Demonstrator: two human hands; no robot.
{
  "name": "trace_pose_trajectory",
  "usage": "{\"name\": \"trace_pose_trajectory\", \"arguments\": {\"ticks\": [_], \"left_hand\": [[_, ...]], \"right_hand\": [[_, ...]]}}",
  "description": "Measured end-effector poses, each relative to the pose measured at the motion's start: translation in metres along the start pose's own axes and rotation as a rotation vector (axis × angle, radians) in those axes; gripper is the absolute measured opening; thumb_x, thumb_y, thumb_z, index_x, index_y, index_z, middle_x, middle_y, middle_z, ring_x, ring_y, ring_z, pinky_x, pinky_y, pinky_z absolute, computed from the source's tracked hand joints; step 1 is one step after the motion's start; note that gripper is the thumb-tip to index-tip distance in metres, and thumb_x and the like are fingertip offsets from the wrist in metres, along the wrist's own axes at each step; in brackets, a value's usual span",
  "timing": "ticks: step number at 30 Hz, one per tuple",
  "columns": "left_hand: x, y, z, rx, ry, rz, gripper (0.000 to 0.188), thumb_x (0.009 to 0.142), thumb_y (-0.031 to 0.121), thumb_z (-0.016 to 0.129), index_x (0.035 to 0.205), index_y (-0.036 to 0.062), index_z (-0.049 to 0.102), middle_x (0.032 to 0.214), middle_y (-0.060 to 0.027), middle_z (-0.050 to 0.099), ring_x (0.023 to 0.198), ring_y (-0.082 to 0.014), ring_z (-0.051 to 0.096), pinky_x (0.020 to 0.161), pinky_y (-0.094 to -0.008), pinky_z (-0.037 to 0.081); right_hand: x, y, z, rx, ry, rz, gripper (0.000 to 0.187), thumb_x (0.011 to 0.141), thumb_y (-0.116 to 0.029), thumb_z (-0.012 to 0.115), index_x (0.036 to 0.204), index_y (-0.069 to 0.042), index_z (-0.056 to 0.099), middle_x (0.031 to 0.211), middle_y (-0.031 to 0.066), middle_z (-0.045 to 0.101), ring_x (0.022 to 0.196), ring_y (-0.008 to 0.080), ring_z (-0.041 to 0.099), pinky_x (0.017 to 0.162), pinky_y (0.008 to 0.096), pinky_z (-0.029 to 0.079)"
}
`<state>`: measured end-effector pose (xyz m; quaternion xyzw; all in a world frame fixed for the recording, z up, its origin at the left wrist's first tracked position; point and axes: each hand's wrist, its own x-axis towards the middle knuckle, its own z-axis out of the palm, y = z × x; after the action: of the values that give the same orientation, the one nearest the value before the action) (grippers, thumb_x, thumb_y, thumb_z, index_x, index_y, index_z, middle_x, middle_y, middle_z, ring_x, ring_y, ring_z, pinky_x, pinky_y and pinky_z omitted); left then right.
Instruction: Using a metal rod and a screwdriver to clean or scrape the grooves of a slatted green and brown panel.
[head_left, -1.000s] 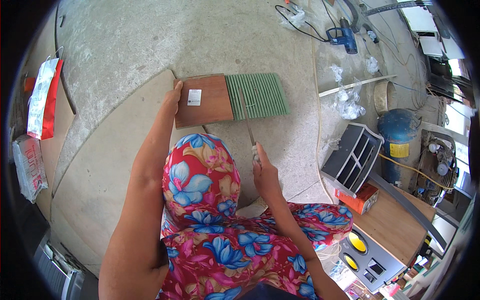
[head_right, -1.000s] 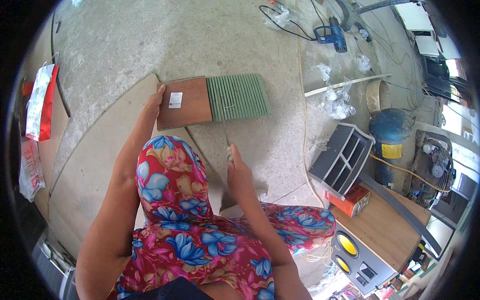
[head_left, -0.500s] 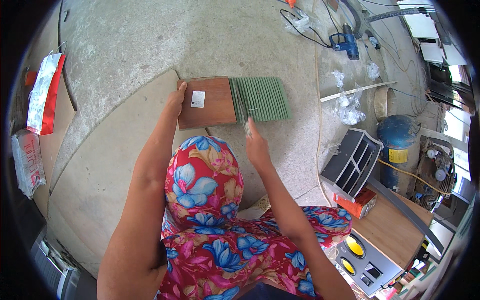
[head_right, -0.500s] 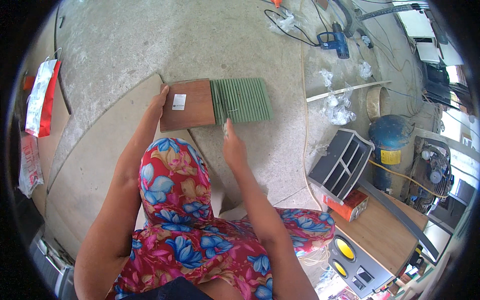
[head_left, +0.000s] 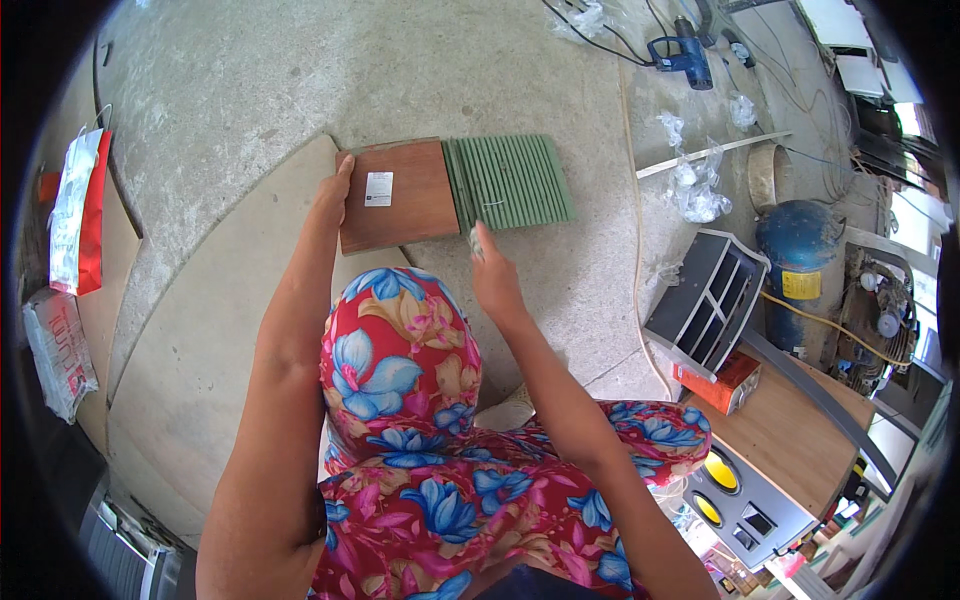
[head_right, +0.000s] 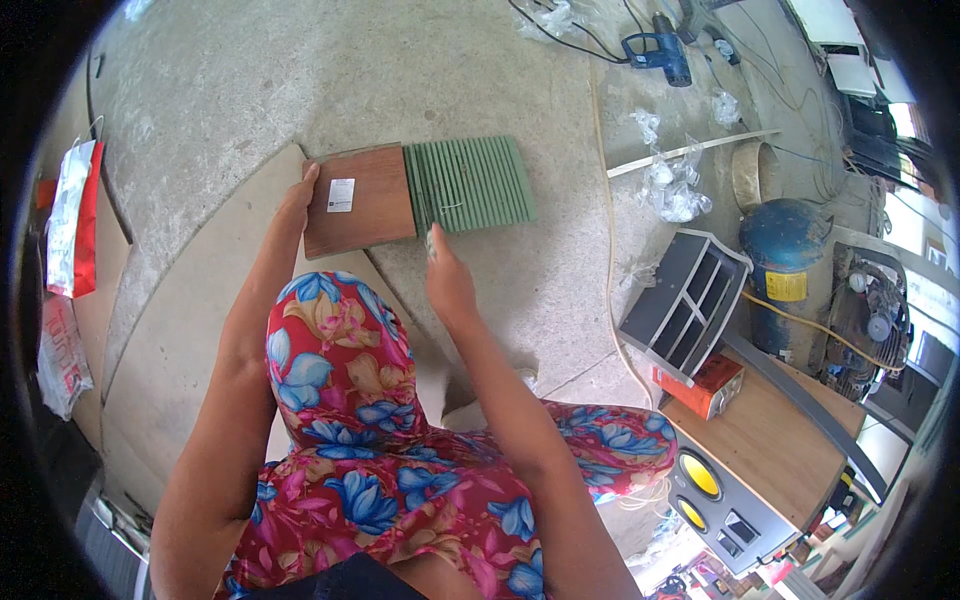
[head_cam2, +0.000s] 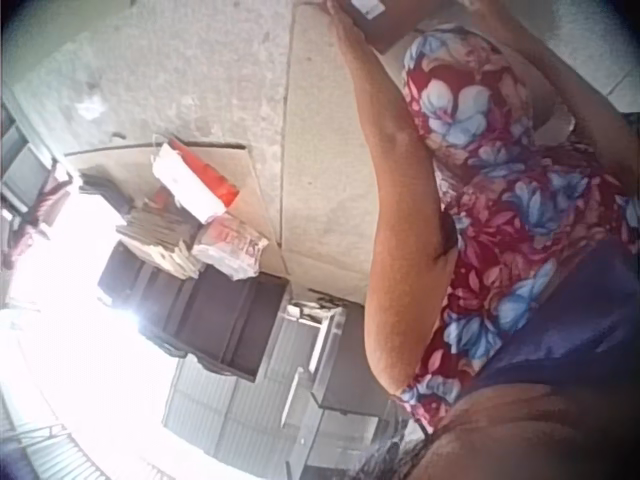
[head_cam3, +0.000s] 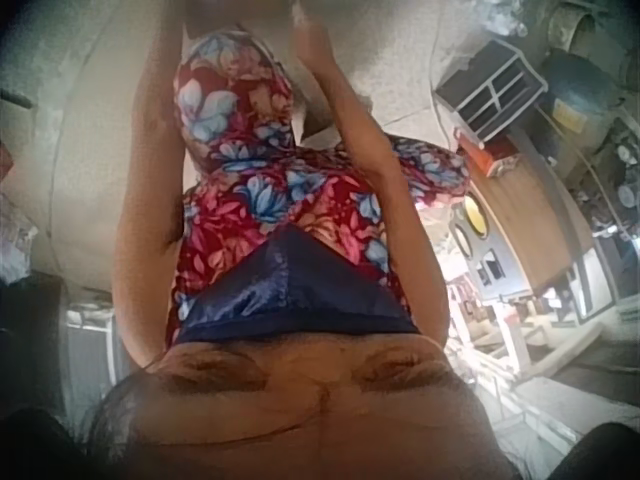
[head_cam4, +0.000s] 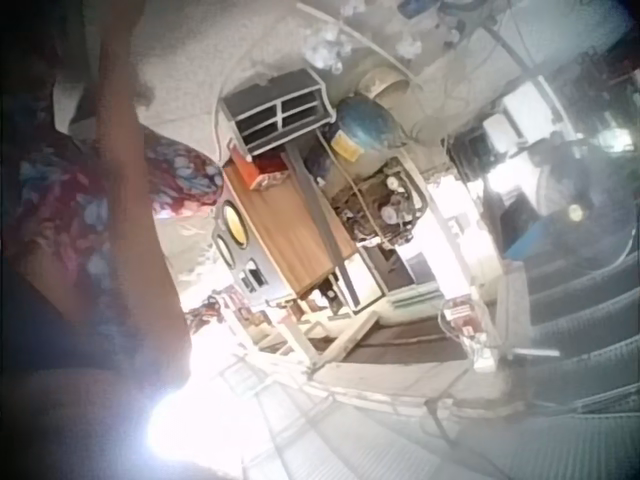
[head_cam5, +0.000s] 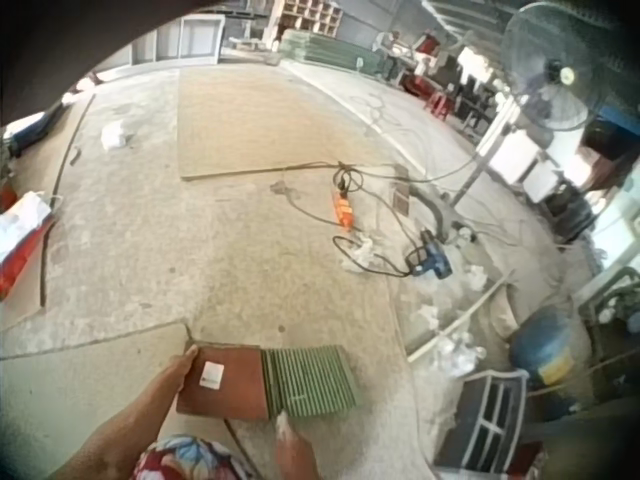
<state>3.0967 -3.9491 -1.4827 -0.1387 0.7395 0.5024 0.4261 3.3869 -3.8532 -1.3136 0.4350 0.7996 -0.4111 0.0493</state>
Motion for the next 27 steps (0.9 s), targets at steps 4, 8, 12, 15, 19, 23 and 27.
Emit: {"name": "trace_pose_trajectory", "arguments": {"ticks": [4,8,12,15,19,23,27], "left_hand": [[-0.002,-0.007,-0.004,0.038,0.008,0.031,0.082,0.081,0.055,0.060,0.119,-0.0165,0.049,0.122,-0.0252,0.054,0.115,-0.0300,0.052,0.097,-0.0346,0.039],[-0.013,0.008,-0.006,0.023,0.023,0.050,0.081,0.081,0.054,0.061,0.119,-0.0165,0.049,0.122,-0.0258,0.054,0.115,-0.0306,0.052,0.097,-0.0353,0.039],[-0.003,0.004,-0.002,-0.017,0.015,-0.001,0.082,0.080,0.055,0.062,0.119,-0.0167,0.049,0.123,-0.0264,0.053,0.115,-0.0309,0.052,0.097,-0.0354,0.039],[-0.019,0.001,0.006,0.025,0.027,-0.010,0.081,0.081,0.054,0.061,0.120,-0.0163,0.049,0.123,-0.0260,0.053,0.115,-0.0311,0.052,0.097,-0.0352,0.039],[-0.016,0.000,-0.014,-0.030,-0.004,0.027,0.079,0.082,0.052,0.061,0.120,-0.0157,0.049,0.125,-0.0257,0.052,0.119,-0.0312,0.049,0.100,-0.0350,0.036],[0.013,-0.007,-0.026,-0.052,-0.011,0.026,0.079,0.082,0.053,0.061,0.121,-0.0156,0.048,0.126,-0.0256,0.051,0.120,-0.0304,0.048,0.102,-0.0346,0.034],[-0.002,0.005,-0.008,-0.010,-0.023,0.009,0.079,0.082,0.053,0.061,0.120,-0.0148,0.049,0.127,-0.0245,0.051,0.121,-0.0294,0.048,0.102,-0.0347,0.034]], "right_hand": [[-0.034,0.010,0.005,0.016,-0.016,0.058,0.056,0.088,-0.008,0.046,0.141,-0.012,0.030,0.107,0.0317,0.056,0.100,0.0456,0.055,0.082,0.0490,0.044],[-0.067,0.030,0.014,0.066,0.062,-0.032,0.054,0.088,-0.008,0.046,0.140,-0.011,0.031,0.109,0.0306,0.056,0.100,0.0461,0.055,0.081,0.0490,0.044],[-0.005,0.001,0.006,0.062,-0.012,0.055,0.056,0.088,-0.006,0.044,0.141,-0.012,0.029,0.114,0.0298,0.054,0.102,0.0457,0.054,0.082,0.0492,0.044],[-0.022,0.006,0.010,0.056,0.042,0.029,0.057,0.088,-0.006,0.043,0.142,-0.012,0.028,0.110,0.0306,0.055,0.101,0.0459,0.054,0.082,0.0495,0.043],[-0.103,0.022,0.009,0.026,-0.028,0.031,0.055,0.089,-0.007,0.043,0.141,-0.013,0.028,0.109,0.0302,0.056,0.099,0.0460,0.055,0.081,0.0492,0.044],[-0.100,-0.008,-0.029,0.081,-0.011,0.108,0.054,0.088,-0.009,0.046,0.140,-0.014,0.033,0.117,0.0283,0.054,0.099,0.0419,0.058,0.079,0.0411,0.047],[-0.085,0.005,-0.021,0.046,0.075,0.061,0.055,0.088,-0.006,0.046,0.140,-0.016,0.034,0.112,0.0272,0.057,0.095,0.0415,0.060,0.077,0.0396,0.048]]}}
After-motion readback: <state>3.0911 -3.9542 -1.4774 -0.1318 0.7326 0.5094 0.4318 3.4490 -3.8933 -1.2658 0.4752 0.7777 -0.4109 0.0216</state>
